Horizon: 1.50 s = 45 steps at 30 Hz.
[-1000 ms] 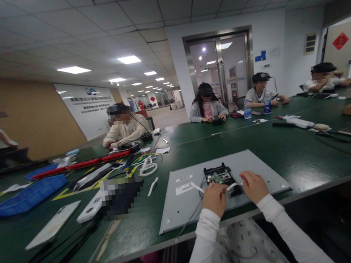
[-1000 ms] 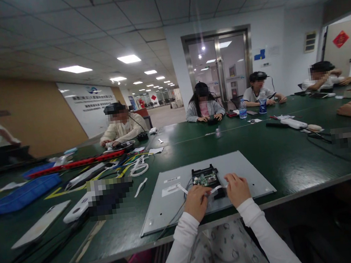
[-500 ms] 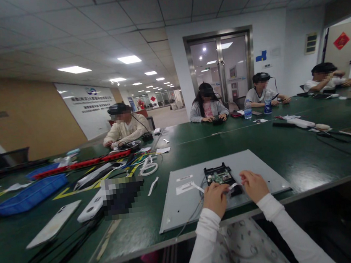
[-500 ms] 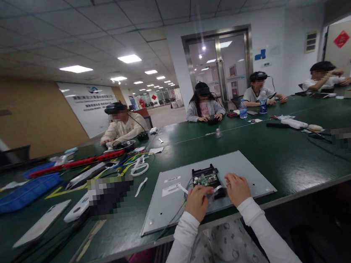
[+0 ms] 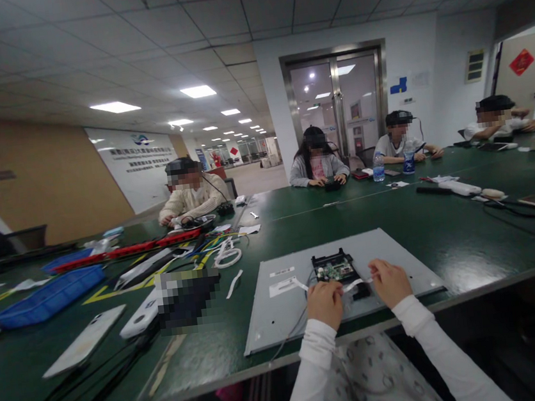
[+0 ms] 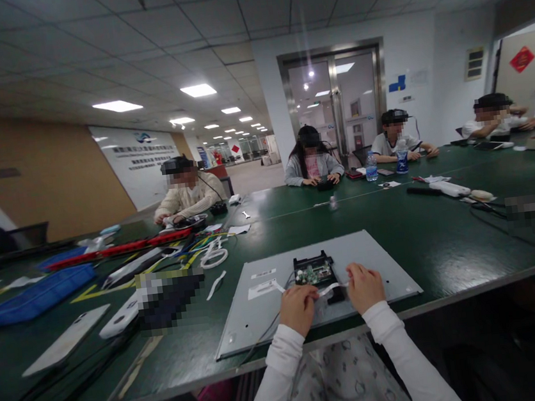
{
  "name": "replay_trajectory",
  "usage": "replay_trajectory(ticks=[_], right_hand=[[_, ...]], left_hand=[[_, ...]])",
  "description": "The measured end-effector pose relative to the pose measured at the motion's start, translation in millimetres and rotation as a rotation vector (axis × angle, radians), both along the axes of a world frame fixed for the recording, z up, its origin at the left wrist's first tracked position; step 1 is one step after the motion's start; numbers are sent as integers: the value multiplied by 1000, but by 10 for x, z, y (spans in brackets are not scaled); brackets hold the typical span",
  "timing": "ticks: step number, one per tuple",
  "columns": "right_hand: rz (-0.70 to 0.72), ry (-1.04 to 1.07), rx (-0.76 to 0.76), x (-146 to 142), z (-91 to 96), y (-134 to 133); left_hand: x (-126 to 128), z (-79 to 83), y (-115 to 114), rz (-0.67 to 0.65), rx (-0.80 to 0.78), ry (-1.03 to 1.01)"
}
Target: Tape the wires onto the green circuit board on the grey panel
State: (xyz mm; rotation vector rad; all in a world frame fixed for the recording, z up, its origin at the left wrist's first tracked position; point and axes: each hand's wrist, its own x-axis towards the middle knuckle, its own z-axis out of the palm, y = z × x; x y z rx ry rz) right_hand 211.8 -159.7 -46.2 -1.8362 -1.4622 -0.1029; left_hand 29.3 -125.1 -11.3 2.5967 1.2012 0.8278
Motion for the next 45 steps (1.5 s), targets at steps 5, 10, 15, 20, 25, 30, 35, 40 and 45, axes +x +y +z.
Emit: replay_trajectory(ticks=[5,10,15,20,25,30,35,40,45], right_hand=[[-18,35,45,19,-44,6],[-26,56,45,17,-29,-26],[-62,35,6,2,-5,-34],[-81,5,15,3,-15,-39],[-59,-3,5,10,-26,-57],[-29,0,12,26,-94,-50],[-45,-15,-21,39,-150,-49],[-52,-40,-23,42,-169,-54],[-46,-44,-23,55,-178,-53]], left_hand=[[-4,-19,7,40,45,-8],[-16,-46,15,121,63,-17],[-19,-44,36,127,40,1],[-26,-29,43,165,24,-10],[-26,-23,-12,188,-29,-8],[-439,188,243,272,27,-84],[-1436,479,848,739,-42,-66],[-2079,322,1074,966,-188,126],[-2106,152,1124,929,-166,193]])
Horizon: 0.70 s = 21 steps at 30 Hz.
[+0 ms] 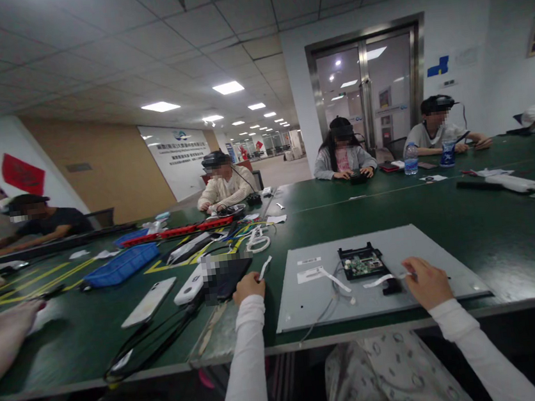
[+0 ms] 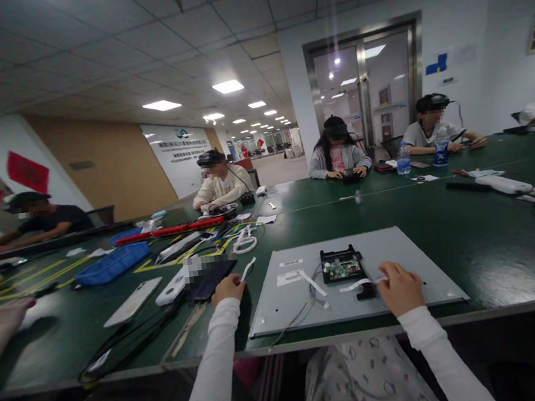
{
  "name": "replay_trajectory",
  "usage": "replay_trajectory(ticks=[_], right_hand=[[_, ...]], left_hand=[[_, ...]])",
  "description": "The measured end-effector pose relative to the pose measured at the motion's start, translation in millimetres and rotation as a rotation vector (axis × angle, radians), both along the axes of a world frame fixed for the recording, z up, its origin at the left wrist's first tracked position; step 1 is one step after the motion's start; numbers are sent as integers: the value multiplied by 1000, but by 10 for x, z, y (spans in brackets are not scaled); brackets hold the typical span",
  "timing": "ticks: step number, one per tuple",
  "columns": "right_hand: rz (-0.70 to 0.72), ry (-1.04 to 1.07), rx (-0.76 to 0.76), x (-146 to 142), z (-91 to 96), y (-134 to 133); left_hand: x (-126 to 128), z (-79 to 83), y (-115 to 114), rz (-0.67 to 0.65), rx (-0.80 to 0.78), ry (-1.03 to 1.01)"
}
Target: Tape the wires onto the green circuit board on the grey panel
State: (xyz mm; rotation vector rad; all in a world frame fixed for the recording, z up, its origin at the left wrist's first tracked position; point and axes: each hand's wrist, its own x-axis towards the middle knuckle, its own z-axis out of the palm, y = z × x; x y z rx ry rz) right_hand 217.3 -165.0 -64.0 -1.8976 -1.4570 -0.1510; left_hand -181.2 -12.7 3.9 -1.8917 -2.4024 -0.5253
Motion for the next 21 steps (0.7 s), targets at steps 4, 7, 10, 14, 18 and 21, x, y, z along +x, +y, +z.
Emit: replay_trajectory(ticks=[4,7,10,14,18,21], right_hand=[[10,-7,4,-2,9,-6],[6,-17,21,-14,16,-10],[13,-18,22,-25,19,-10],[8,-4,4,-36,19,-9],[16,6,-2,-40,20,-5],[24,16,-12,-41,16,4]], left_hand=[[56,8,73,2,-8,27],[66,9,111,53,-5,38],[85,2,178,70,-10,32],[155,26,361,60,-54,-6],[237,75,573,68,-110,-47],[259,102,686,86,-134,-70]])
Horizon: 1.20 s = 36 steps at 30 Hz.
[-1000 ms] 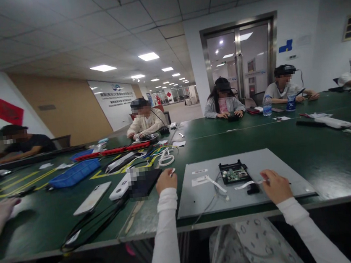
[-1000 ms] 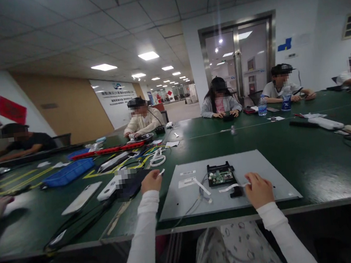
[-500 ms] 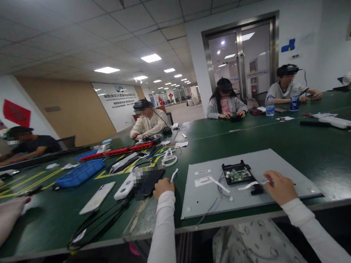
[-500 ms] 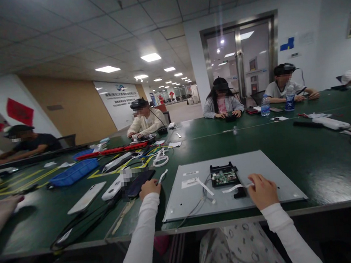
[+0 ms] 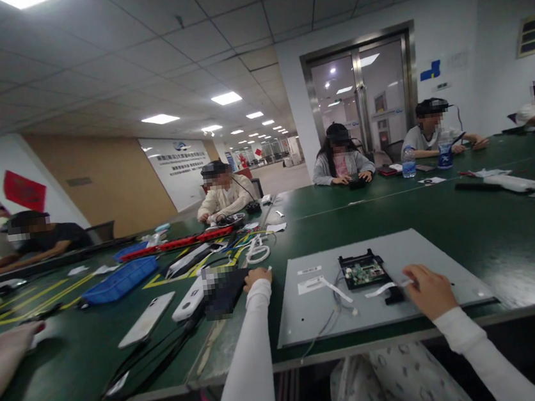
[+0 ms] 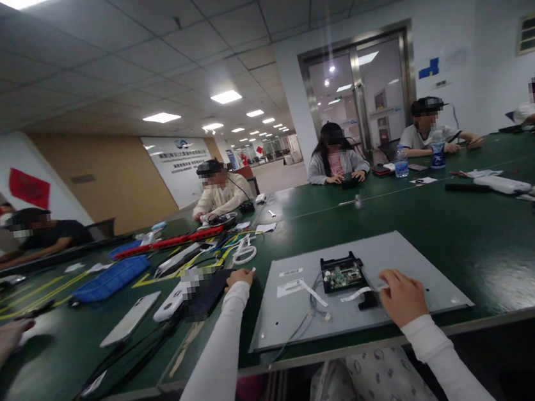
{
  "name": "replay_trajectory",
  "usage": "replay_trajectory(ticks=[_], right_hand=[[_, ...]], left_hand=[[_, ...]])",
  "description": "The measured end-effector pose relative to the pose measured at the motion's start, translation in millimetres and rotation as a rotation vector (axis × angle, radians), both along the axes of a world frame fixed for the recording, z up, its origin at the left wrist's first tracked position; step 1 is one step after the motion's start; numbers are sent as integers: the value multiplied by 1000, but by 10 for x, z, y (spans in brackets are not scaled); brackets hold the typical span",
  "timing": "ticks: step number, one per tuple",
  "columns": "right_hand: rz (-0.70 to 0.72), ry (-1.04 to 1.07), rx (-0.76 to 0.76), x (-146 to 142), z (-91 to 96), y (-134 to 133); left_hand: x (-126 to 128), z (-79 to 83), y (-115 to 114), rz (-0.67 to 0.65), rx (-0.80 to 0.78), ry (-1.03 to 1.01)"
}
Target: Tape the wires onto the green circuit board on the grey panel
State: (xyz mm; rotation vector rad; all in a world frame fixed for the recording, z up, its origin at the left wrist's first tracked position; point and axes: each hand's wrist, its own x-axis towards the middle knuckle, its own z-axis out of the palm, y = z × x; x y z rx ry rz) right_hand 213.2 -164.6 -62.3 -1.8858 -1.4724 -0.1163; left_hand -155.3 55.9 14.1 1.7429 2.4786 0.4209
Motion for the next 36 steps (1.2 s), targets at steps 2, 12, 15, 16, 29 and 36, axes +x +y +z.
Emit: replay_trajectory(ticks=[2,12,15,16,29,36], right_hand=[[0,5,-9,-9,-4,7],[-71,14,40,-101,3,18],[-72,12,39,-104,19,19],[-70,11,39,-103,22,19],[3,-9,31,-39,31,-16],[82,5,178,-65,74,-18]], left_hand=[[-8,10,47,14,-10,-15],[-11,26,127,-4,5,-45],[13,35,134,-23,13,-58],[19,35,137,-30,17,-65],[-49,34,166,-193,187,-324],[24,225,8,-367,286,-674]])
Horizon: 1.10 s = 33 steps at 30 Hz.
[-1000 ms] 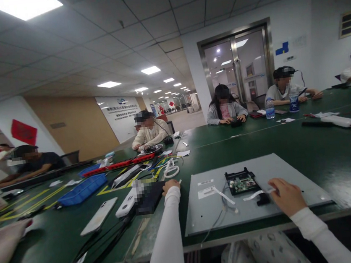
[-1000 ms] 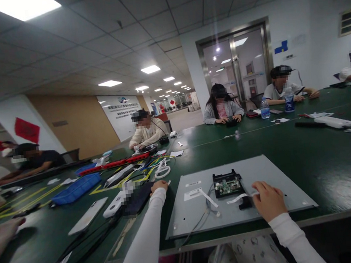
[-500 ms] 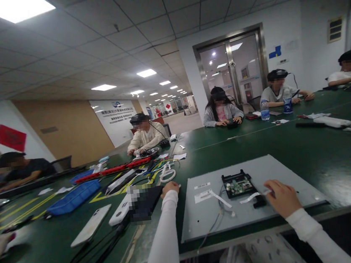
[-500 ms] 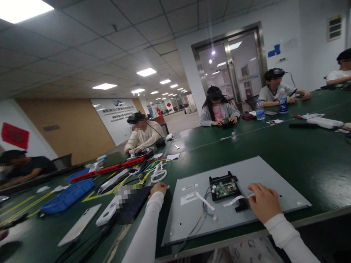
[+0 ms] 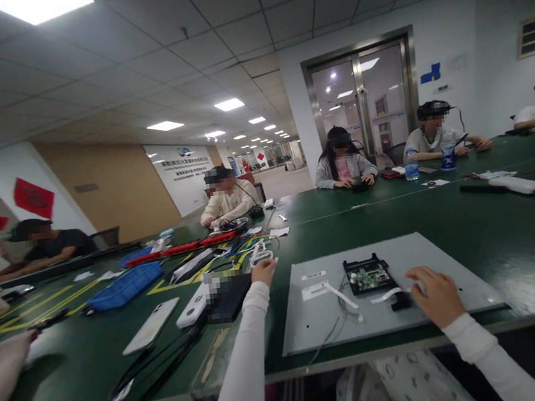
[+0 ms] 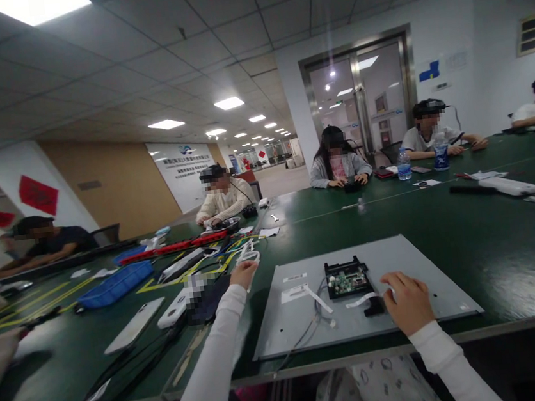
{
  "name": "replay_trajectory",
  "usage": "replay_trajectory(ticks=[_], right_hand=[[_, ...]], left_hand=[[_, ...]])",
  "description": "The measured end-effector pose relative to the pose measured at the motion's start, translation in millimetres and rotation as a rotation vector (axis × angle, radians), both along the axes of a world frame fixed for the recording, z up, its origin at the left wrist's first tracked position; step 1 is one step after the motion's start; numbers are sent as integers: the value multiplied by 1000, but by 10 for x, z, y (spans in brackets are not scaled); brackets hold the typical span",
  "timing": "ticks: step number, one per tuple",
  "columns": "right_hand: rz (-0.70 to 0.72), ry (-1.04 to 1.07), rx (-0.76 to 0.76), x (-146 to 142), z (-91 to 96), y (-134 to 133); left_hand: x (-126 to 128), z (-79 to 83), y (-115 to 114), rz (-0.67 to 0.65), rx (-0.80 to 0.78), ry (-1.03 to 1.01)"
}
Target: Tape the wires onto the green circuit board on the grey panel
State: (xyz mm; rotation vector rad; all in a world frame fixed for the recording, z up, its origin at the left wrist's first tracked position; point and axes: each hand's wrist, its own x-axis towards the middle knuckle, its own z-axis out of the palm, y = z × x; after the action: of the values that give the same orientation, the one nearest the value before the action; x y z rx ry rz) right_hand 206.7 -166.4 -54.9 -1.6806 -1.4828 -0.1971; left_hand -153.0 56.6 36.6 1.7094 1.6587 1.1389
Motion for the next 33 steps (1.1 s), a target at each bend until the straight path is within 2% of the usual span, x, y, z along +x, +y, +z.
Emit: replay_trajectory(ticks=[3,6,9,12,16,21,25,33], right_hand=[[161,35,86,-101,226,24],[348,82,164,-271,610,121],[476,182,180,-463,966,355],[587,331,115,-615,1114,691],[662,467,36,-689,1032,1083],[668,654,40,-584,909,1354],[633,747,71,-414,835,1513],[565,796,32,-262,448,1581]], left_hand=[[252,102,-115,-198,-11,-146],[611,174,-262,-406,-46,-263],[982,193,-423,-570,-97,-351],[1275,160,-557,-682,-136,-414],[1484,78,-636,-722,-150,-477],[1520,-17,-631,-688,-136,-571],[1462,-144,-610,-629,-189,-678],[1371,-515,-535,-499,-169,-558]])
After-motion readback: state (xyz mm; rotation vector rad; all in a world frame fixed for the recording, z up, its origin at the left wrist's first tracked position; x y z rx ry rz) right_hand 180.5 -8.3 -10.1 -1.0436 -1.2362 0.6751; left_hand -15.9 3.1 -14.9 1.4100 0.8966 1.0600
